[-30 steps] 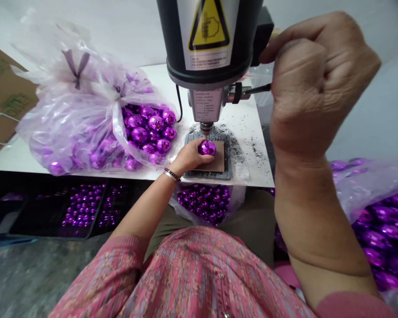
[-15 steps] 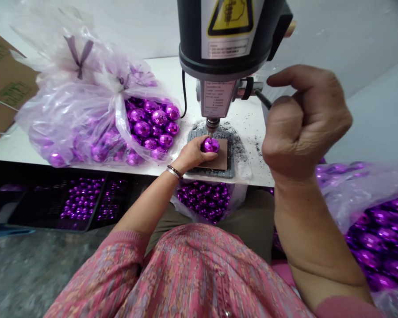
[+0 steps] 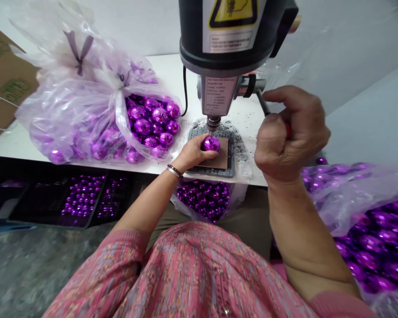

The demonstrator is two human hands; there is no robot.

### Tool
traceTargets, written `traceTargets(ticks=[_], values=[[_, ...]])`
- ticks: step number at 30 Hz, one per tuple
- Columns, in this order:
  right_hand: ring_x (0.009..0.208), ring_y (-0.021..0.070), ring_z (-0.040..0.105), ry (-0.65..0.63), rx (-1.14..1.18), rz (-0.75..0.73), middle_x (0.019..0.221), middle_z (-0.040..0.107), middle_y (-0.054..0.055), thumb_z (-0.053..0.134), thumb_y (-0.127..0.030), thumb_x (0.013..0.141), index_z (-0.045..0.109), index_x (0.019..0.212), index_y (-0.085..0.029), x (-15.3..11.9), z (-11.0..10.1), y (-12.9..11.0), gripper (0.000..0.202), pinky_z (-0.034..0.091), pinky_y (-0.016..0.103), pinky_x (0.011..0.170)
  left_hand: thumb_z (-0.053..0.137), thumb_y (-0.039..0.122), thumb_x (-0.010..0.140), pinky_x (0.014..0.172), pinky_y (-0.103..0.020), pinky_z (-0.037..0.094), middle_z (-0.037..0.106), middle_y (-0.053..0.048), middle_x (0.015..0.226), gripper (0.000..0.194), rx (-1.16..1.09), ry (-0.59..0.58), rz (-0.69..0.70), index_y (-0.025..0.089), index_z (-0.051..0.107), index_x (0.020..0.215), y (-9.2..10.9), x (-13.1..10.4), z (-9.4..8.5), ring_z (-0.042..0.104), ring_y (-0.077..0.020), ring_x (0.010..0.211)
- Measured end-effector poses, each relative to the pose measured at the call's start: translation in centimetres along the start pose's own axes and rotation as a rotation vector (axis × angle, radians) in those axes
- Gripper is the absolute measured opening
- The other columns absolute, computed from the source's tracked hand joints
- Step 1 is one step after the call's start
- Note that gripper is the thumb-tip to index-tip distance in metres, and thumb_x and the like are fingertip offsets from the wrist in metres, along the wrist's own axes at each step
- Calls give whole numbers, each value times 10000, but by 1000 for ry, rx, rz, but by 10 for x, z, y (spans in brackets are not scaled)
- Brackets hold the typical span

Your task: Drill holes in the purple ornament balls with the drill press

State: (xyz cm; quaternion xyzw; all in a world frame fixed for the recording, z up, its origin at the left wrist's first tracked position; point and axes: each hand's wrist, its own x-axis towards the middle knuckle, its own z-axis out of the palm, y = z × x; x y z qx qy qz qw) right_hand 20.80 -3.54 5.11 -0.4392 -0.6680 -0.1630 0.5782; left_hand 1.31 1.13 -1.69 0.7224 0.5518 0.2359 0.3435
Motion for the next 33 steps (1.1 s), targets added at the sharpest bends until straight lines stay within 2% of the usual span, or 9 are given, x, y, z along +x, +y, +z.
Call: traceTargets(ticks=[7,13,18,22,23,25,27,30,33], values=[[814,95,631,137,15,-46,993,730,18,408,-299,1037,732,1143,-257,-9,12,4,344,539,283,793,837,245,776,967,-297,515,759,-45,1134,507,17,28,-1,149,727,1261,-2,0,3,679,-236,1064],[730,103,591,142,38,-56,903,722,-5,432,-244,1007,744,1161,-308,-19,18,10,354,527,299,761,834,292,771,935,-298,525,753,-16,1070,474,9,16,-12,179,736,1221,-7,3,5,684,-225,1012],[661,108,545,178,95,-46,761,647,18,387,-300,1023,752,1077,-229,-26,23,9,376,490,304,683,843,273,764,971,-314,527,764,-41,1139,515,15,42,-13,170,729,1256,-6,2,6,686,-242,1065],[743,57,603,215,127,34,884,691,15,408,-280,1032,768,1062,-176,18,16,-4,376,487,243,731,852,254,769,1016,-339,538,778,-48,1148,497,-12,42,-25,177,733,1245,-3,-2,5,705,-264,1118],[691,29,569,198,151,67,818,664,1,396,-227,1022,780,1031,-158,35,13,-7,390,464,219,720,854,242,768,1030,-344,539,781,-50,1167,507,-26,36,-22,179,729,1255,-3,-4,5,707,-268,1137],[596,4,486,115,257,234,674,601,-18,424,-116,968,779,912,-111,68,8,-11,359,371,202,641,856,225,767,1070,-353,535,778,-53,1239,553,-58,29,-10,187,709,1299,-4,-10,3,705,-270,1191],[678,23,562,-13,293,338,739,665,-6,469,-95,954,782,880,-103,92,4,-13,322,411,207,679,857,230,774,1115,-371,524,760,-66,1330,613,-80,34,6,194,677,1358,-8,-19,2,692,-273,1259],[801,49,615,-115,292,405,832,711,0,474,-126,984,790,895,-122,106,-1,-14,328,461,228,786,880,255,766,1159,-422,513,730,-111,1410,689,-66,20,59,191,645,1411,-16,-40,1,678,-289,1312],[724,37,560,-94,293,427,733,641,-23,475,-161,995,793,882,-148,101,-2,-15,338,441,234,771,928,293,740,1152,-452,527,737,-129,1390,714,-46,-113,143,208,665,1399,-21,-64,0,695,-296,1283]])
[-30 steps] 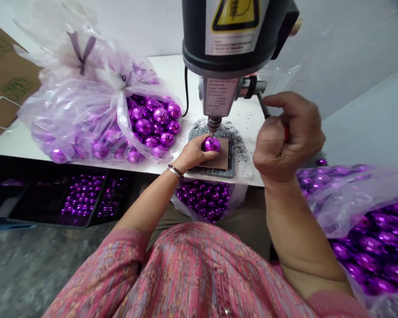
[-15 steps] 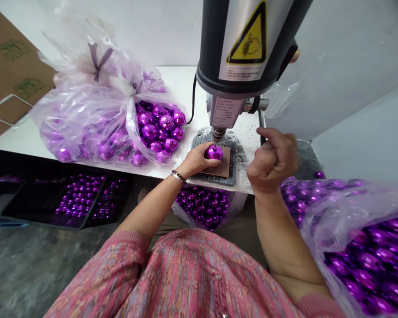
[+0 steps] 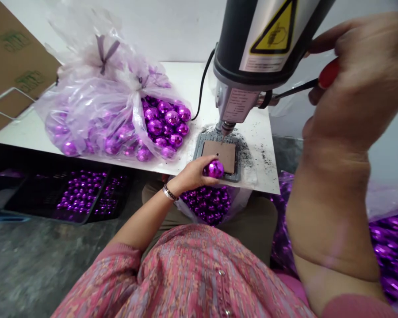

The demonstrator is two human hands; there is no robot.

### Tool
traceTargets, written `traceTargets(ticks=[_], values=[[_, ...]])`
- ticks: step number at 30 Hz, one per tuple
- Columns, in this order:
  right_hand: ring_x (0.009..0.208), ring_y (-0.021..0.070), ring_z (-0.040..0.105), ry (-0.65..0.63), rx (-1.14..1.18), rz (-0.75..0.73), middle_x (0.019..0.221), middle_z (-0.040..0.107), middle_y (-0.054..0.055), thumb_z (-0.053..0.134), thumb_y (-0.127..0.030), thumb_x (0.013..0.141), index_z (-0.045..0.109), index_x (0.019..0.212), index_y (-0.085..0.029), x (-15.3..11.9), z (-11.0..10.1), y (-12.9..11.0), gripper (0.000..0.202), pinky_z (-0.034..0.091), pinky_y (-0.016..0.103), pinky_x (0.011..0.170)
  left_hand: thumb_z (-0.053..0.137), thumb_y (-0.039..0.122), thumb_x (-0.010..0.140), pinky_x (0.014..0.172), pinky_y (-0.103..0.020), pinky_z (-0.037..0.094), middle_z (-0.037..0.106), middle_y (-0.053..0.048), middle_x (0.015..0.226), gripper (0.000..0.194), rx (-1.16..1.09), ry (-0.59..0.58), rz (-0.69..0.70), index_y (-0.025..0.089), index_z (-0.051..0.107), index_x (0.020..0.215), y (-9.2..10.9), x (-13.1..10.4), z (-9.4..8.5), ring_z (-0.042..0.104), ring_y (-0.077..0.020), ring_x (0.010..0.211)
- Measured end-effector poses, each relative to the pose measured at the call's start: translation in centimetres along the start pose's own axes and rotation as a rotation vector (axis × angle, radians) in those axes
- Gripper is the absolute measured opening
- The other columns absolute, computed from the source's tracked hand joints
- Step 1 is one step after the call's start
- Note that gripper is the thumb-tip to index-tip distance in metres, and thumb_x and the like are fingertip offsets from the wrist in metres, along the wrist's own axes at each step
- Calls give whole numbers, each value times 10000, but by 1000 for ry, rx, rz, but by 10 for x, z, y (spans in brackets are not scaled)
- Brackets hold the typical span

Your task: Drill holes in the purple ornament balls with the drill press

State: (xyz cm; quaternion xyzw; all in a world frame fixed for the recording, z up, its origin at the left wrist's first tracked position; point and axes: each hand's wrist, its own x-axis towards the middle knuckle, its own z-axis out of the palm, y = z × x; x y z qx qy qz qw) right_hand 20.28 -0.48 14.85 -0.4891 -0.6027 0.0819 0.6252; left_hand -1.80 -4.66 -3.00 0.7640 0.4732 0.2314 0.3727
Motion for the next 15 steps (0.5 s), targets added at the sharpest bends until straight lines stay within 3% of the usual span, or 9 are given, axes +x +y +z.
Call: traceTargets(ticks=[2,4,7,10,12,15], values=[[693,35,543,43,11,20,680,593,-27,482,-172,990,795,864,-157,-3,2,3,338,426,231,747,971,322,705,1135,-440,543,732,-136,1392,759,0,-78,28,217,677,1397,0,-13,-3,699,-298,1274],[694,37,551,72,6,42,684,596,-19,488,-179,989,804,880,-155,-3,5,7,336,422,231,744,974,329,719,1110,-414,556,722,-146,1401,770,23,-51,6,211,669,1416,-2,-18,-11,700,-290,1261],[728,41,580,88,-18,57,746,638,-2,489,-208,1002,822,907,-163,-1,8,13,350,432,234,774,807,312,911,1080,-405,548,733,-148,1350,525,182,183,-113,195,671,1405,-8,-12,-37,694,-272,1217],[727,40,576,82,-45,37,755,636,1,488,-222,1008,831,920,-174,-3,6,13,357,429,241,784,570,254,1028,1057,-461,516,719,-180,1329,347,479,387,-300,182,706,1340,-14,7,-67,669,-319,1213],[715,41,557,51,-47,13,744,629,0,476,-199,1006,828,932,-160,-6,3,9,362,414,246,761,557,212,995,1048,-506,489,705,-198,1323,349,658,360,-392,180,731,1297,-17,21,-80,648,-375,1230],[722,47,550,1,-6,2,766,660,-11,468,-168,989,817,942,-150,-10,0,1,352,387,257,724,631,160,906,1089,-577,437,694,-211,1338,423,814,228,-405,183,727,1318,-21,35,-84,601,-441,1292]])
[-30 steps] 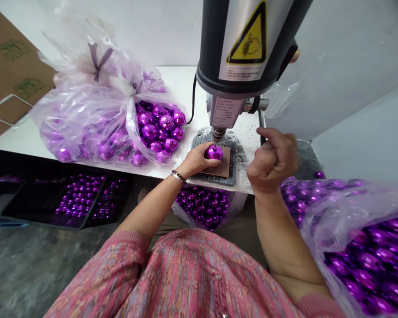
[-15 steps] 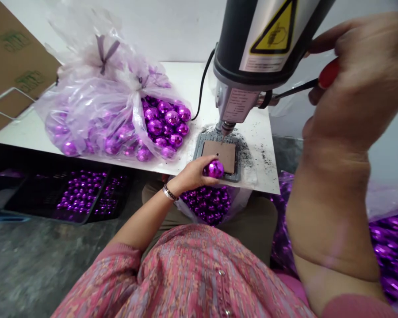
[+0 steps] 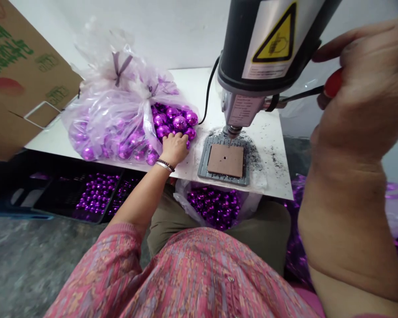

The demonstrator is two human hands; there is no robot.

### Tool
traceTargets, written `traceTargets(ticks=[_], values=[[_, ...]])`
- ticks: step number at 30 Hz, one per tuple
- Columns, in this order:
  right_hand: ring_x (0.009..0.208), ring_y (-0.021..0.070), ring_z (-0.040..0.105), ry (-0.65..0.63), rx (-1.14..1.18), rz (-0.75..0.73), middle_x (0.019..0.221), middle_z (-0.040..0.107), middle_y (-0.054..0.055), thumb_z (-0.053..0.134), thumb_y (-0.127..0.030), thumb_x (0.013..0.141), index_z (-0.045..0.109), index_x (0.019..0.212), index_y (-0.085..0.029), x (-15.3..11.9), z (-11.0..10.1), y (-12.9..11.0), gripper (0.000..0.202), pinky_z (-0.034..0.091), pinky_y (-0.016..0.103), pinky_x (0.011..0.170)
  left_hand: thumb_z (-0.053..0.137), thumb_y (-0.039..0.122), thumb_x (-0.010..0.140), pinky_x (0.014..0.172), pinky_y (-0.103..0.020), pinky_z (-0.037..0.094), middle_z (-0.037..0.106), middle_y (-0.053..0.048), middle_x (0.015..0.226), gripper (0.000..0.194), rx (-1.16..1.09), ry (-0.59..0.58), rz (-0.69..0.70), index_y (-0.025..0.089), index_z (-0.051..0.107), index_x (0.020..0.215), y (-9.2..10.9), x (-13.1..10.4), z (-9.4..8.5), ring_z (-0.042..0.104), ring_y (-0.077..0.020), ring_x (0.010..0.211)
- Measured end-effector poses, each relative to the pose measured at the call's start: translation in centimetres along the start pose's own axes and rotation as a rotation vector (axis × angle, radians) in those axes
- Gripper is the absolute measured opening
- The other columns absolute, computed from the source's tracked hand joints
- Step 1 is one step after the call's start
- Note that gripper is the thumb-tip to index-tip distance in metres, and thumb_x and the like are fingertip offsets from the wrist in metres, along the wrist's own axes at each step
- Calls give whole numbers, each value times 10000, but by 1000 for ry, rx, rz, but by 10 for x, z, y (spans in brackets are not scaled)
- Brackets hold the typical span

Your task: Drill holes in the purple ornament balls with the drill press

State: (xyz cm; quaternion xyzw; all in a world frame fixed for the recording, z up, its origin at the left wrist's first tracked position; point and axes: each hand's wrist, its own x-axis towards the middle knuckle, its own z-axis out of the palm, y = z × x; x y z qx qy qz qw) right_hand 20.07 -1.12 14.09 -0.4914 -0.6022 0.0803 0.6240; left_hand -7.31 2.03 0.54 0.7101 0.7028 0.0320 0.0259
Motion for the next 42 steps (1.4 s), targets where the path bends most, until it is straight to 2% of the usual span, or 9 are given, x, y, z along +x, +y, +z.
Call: traceTargets(ticks=[5,9,13,15,17,24,34,39,42], values=[[698,22,526,54,2,28,773,686,-42,438,-111,946,810,905,-158,-4,2,-4,378,364,252,712,668,138,860,1097,-601,455,679,-222,1385,537,44,-34,-36,160,669,1397,3,0,3,620,-453,1295],[699,8,512,45,-16,34,775,677,-35,419,-96,955,798,908,-131,-5,2,-6,384,358,240,707,753,224,850,1085,-456,521,685,-160,1409,682,-458,19,96,190,568,1506,7,-11,-1,665,-326,1251],[775,12,584,26,19,6,845,703,-27,415,-120,982,770,897,-131,-5,2,-7,364,422,218,765,680,332,968,754,-294,576,758,-64,1053,538,-1255,-301,21,231,555,1481,22,-18,5,723,-162,813],[795,13,618,21,38,-28,850,714,-13,426,-101,984,751,856,-110,-3,3,-6,350,446,201,777,659,341,998,620,-242,524,723,-30,906,363,-1470,-454,-111,221,616,1338,33,-19,11,694,-125,670],[735,3,602,34,52,-45,785,692,-6,440,-67,978,733,817,-83,-2,5,-5,335,434,188,738,659,331,1012,555,-206,477,704,-18,874,234,-1549,-498,-186,209,628,1210,42,-19,16,684,-103,621],[582,-54,374,43,6,9,643,513,-53,398,-57,989,728,819,-48,-2,5,-15,371,341,156,681,767,203,938,459,-186,359,650,36,813,269,-1333,-328,-71,167,617,1159,65,-14,24,527,-33,469],[627,-39,354,-29,-89,37,622,372,-37,328,-81,1005,728,783,-93,-6,2,-19,458,286,183,722,815,249,862,478,-188,352,716,-8,1055,393,-1178,-252,-50,206,592,1182,73,-11,32,456,-11,483],[640,-41,360,-40,-78,36,617,332,-28,331,-87,1001,699,704,-107,-5,0,-19,473,283,181,727,867,196,725,776,-260,562,737,-39,1144,538,-1017,-122,54,200,627,1206,79,-10,34,670,-148,884],[622,-56,356,-24,-62,41,613,368,-44,336,-69,992,706,731,-102,-6,0,-20,454,294,165,718,865,194,700,992,-357,565,750,-55,1155,605,-860,-109,150,177,662,1269,82,-10,30,685,-218,1053]])
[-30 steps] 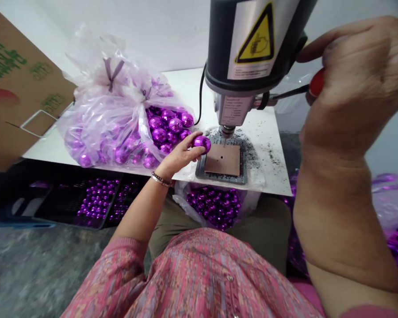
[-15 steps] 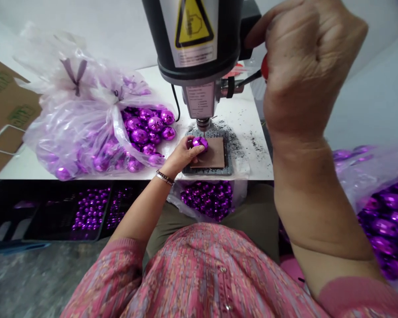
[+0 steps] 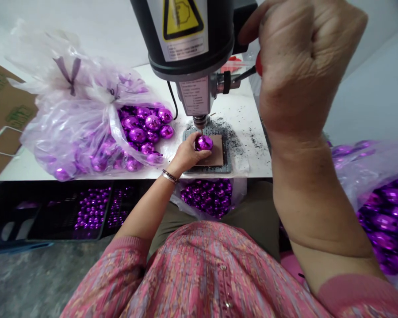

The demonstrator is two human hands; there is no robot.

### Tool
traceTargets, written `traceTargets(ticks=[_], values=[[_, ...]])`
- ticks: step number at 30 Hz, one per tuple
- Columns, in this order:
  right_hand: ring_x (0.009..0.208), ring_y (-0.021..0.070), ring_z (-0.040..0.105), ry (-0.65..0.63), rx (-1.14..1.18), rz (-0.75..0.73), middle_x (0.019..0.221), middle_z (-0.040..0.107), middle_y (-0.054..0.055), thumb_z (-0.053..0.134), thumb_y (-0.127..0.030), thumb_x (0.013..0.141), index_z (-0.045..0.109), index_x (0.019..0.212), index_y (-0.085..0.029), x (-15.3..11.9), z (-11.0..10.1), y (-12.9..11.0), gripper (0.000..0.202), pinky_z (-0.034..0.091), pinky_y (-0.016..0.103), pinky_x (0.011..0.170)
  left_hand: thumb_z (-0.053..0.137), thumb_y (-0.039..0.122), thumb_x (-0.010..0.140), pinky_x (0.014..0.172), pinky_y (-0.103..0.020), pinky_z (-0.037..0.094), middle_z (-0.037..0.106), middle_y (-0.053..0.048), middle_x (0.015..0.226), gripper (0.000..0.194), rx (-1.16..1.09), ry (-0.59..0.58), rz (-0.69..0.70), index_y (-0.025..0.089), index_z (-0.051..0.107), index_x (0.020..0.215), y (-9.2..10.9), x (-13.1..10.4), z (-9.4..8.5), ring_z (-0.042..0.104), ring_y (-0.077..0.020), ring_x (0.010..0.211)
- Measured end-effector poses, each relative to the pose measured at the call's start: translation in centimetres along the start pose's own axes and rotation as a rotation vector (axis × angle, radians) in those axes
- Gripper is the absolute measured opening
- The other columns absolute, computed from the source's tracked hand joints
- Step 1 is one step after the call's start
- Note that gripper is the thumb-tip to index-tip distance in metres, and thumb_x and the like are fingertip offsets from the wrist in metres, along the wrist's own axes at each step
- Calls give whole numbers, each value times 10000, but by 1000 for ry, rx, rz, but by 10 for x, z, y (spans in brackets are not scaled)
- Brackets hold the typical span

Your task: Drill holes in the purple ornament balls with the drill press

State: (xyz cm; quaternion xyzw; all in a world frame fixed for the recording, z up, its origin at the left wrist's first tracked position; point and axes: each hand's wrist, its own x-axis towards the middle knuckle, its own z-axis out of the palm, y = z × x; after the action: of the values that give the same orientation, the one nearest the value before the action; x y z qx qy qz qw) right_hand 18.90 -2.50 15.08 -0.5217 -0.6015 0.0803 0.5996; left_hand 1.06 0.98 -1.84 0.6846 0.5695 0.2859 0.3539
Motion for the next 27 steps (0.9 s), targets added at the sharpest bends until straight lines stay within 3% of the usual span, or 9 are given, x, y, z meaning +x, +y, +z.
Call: traceTargets(ticks=[5,10,17,23,27], values=[[622,-73,388,20,85,-27,602,466,-75,398,-87,985,722,794,-94,-6,-1,3,376,320,119,690,816,252,737,995,-374,563,758,-45,1123,568,99,-86,8,185,690,1287,6,2,-2,695,-243,1026],[622,-70,420,25,120,-28,572,502,-89,421,-83,970,733,816,-106,-10,-1,6,348,324,95,669,810,275,747,978,-416,563,737,-50,1076,575,152,-57,-33,198,673,1299,7,3,6,688,-263,982],[694,-26,461,55,25,-103,742,606,-34,381,-143,978,763,883,-114,-12,-1,10,395,408,143,742,875,358,775,1043,-434,517,744,-70,1171,534,43,-11,42,230,698,1263,-6,1,10,670,-287,1107],[640,-27,426,39,91,-71,695,575,-32,406,-100,969,734,828,-103,-12,-1,11,357,375,153,683,928,362,737,1114,-501,453,746,-90,1193,583,213,76,39,235,715,1265,-8,2,18,614,-356,1188],[630,-7,443,79,72,-194,730,617,-19,433,-35,908,750,871,-112,-20,2,21,328,375,171,655,914,374,763,1111,-508,447,737,-103,1195,601,237,64,23,225,709,1308,-5,2,20,604,-369,1190]])
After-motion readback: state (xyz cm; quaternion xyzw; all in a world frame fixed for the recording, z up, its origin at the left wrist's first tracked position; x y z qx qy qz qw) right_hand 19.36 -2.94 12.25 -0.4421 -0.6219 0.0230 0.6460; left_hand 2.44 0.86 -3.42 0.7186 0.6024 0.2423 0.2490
